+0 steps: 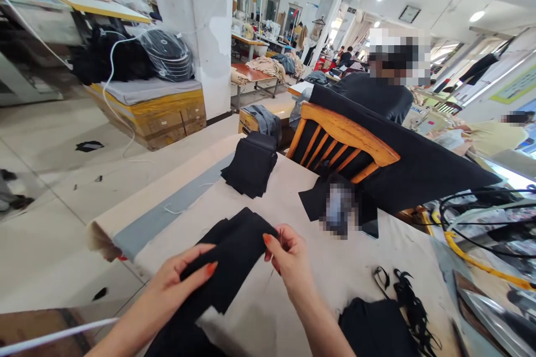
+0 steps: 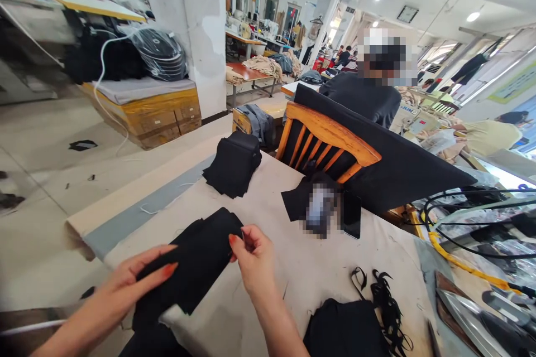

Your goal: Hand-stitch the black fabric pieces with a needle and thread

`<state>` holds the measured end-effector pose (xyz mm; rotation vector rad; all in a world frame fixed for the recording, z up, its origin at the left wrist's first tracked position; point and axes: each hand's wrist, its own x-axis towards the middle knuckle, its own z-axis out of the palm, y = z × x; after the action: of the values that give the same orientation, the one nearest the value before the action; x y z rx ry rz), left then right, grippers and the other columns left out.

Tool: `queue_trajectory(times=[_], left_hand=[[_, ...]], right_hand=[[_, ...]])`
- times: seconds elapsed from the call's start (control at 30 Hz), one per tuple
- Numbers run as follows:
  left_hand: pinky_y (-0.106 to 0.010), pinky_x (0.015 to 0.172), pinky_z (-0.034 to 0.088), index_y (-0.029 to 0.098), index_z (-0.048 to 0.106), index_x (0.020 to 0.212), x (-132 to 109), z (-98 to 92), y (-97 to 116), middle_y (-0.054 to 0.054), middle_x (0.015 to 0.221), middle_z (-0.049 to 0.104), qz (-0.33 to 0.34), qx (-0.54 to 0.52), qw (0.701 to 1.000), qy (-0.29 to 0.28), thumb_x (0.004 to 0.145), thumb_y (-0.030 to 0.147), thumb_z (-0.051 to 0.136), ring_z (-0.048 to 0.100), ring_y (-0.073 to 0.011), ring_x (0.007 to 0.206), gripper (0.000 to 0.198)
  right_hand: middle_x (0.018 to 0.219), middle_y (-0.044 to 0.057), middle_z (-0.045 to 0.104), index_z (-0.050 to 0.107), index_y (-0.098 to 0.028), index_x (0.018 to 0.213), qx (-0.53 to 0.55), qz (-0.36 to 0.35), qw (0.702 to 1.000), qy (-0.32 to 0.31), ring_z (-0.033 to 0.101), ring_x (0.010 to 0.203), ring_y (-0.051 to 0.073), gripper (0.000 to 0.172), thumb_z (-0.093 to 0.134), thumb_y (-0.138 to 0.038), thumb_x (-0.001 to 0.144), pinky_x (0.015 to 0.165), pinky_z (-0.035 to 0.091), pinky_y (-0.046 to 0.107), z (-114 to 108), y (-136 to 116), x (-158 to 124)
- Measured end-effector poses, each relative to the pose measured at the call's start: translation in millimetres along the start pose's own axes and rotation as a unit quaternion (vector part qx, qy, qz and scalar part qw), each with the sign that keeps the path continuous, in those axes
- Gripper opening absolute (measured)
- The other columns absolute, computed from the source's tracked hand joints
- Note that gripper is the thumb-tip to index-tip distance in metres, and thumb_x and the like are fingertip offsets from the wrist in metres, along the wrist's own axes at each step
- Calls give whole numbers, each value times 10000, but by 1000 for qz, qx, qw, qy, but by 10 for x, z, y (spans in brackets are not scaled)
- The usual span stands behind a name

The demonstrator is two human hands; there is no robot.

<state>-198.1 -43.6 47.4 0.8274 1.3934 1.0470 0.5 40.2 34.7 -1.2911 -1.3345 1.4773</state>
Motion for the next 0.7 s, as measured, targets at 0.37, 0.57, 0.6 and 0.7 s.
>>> queue_trajectory(times=[0.37, 0.57, 0.6, 0.7], left_hand=[[-412, 813, 564, 176, 472, 1316, 392, -220, -338, -125, 1038, 752, -14, 58, 993, 101, 789, 565, 605, 697, -320, 1004, 669], [-348, 918, 539, 310, 446, 1383, 187, -171, -369, -60, 1466, 495, 33, 35, 993, 112, 781, 450, 691, 580, -294, 1211, 664], [-344, 900, 552, 312, 444, 1386, 186, -190, -384, -54, 1454, 512, 57, 74, 990, 106, 824, 438, 645, 608, -284, 1179, 610], [-369, 851, 581, 293, 476, 1367, 226, -268, -451, -51, 1289, 658, 156, 286, 939, 113, 919, 370, 504, 681, -262, 1058, 456]], right_hand=[[412, -47, 529, 462, -214, 535, -85, 28, 995, 42, 390, 380, 88, 287, 603, -357, 741, 411, 286, 209, 169, 342, 466], [464, -51, 529, 497, -210, 587, -70, -17, 997, 24, 413, 438, 95, 314, 596, -450, 765, 464, 334, 214, 232, 204, 363], [459, -51, 529, 499, -209, 583, -75, -19, 997, 24, 408, 432, 94, 316, 595, -445, 770, 459, 330, 214, 237, 199, 367], [435, -50, 529, 496, -206, 559, -110, -15, 993, 36, 392, 402, 91, 300, 600, -387, 773, 435, 298, 214, 233, 234, 421]])
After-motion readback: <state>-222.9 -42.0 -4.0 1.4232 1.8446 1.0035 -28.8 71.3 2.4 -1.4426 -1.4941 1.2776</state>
